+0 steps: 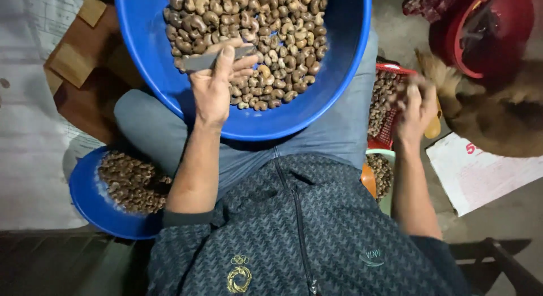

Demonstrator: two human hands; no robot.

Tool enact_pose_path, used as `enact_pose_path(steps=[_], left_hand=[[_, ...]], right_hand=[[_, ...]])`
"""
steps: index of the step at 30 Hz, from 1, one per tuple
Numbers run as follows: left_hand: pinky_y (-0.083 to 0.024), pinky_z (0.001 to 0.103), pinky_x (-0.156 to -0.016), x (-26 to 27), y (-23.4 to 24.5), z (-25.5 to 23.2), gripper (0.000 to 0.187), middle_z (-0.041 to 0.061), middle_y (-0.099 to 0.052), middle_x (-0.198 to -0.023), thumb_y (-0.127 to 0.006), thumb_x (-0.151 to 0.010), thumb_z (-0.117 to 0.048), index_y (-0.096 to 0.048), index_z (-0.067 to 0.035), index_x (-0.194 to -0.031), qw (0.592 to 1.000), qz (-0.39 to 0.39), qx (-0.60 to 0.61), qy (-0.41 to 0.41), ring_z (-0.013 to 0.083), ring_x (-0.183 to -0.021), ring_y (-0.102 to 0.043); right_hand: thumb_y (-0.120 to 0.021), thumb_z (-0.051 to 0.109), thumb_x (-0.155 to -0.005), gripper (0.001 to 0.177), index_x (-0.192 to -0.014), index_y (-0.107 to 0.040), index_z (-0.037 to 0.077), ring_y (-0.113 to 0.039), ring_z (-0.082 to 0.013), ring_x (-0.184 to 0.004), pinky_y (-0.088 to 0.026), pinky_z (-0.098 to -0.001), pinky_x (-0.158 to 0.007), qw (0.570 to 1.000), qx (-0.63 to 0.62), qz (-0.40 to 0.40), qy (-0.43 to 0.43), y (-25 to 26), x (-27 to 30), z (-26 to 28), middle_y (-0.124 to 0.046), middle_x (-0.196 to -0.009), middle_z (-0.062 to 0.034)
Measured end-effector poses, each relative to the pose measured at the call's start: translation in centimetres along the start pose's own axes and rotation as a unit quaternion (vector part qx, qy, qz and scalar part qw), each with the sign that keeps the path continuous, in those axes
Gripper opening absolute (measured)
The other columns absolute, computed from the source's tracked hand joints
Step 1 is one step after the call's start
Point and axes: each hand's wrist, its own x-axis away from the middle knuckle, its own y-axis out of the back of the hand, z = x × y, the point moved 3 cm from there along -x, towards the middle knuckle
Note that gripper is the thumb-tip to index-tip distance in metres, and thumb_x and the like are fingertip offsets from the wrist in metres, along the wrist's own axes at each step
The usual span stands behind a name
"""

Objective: A person sitting on the floor uses a small blade to manually peel and sort nuts from a large bowl into smaller containers.

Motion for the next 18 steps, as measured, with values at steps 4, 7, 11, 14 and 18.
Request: enact_pose_path(steps=[4, 7, 11, 14, 18], left_hand=[[-0.066, 0.028, -0.082, -0.2, 0.5, -0.4, 0.024, 0.015, -0.076, -0.113, -0.061, -0.106, -0.014, -0.065, -0.004, -0.128, 0.994, -0.016, 0.086, 0.073, 0.0223, -0.099, -0.077], [-0.067, 0.033, -0.092, -0.4, 1.2, -1.1, 0.023, 0.018, -0.073, -0.121, -0.063, -0.104, -0.006, -0.063, -0.003, -0.127, 0.992, -0.005, 0.102, 0.069, 0.028, -0.11, -0.075], [-0.069, 0.036, -0.089, -1.7, 1.8, -2.7, 0.019, 0.019, -0.071, -0.119, -0.058, -0.107, -0.006, -0.062, -0.005, -0.126, 0.998, 0.017, 0.051, 0.03, 0.0312, -0.106, -0.076], [-0.069, 0.031, -0.082, -2.8, 2.2, -4.5, 0.019, 0.017, -0.074, -0.116, -0.056, -0.109, -0.008, -0.061, -0.007, -0.127, 0.999, 0.004, 0.012, 0.031, 0.0274, -0.101, -0.079], [-0.07, 0.031, -0.081, -4.1, 3.4, -4.0, 0.022, 0.018, -0.074, -0.12, -0.058, -0.108, -0.008, -0.062, -0.004, -0.129, 0.999, -0.028, -0.011, 0.012, 0.0272, -0.098, -0.08]], right_hand=[[-0.057, 0.029, -0.104, 0.037, -0.119, -0.062, -0.005, -0.056, -0.0217, -0.088, -0.049, -0.035, -0.079, 0.953, 0.275, -0.025, -0.123, 9.8, 5.3, -14.8, -0.064, -0.102, -0.0139], [-0.063, 0.031, -0.101, 0.039, -0.108, -0.068, -0.007, -0.06, -0.024, -0.071, -0.05, -0.0377, -0.065, 0.902, 0.333, -0.02, -0.272, 14.3, 11.7, -22.0, -0.067, -0.087, -0.0154], [-0.063, 0.034, -0.09, 0.063, -0.147, -0.057, 0.008, -0.064, -0.0493, -0.104, -0.052, -0.0543, -0.086, 0.814, 0.472, 0.063, -0.333, 18.9, 17.0, -29.1, -0.068, -0.124, -0.0275], [-0.066, 0.037, -0.094, 0.055, -0.139, -0.06, 0.007, -0.066, -0.0469, -0.107, -0.052, -0.0547, -0.09, 0.786, 0.543, 0.065, -0.289, 18.8, 15.1, -28.9, -0.069, -0.125, -0.0218], [-0.071, 0.011, -0.101, 0.023, -0.115, -0.065, -0.006, -0.059, -0.0318, -0.071, -0.05, -0.0425, -0.065, 0.88, 0.475, -0.018, -0.003, 9.8, 5.4, -15.2, -0.066, -0.092, -0.0188]])
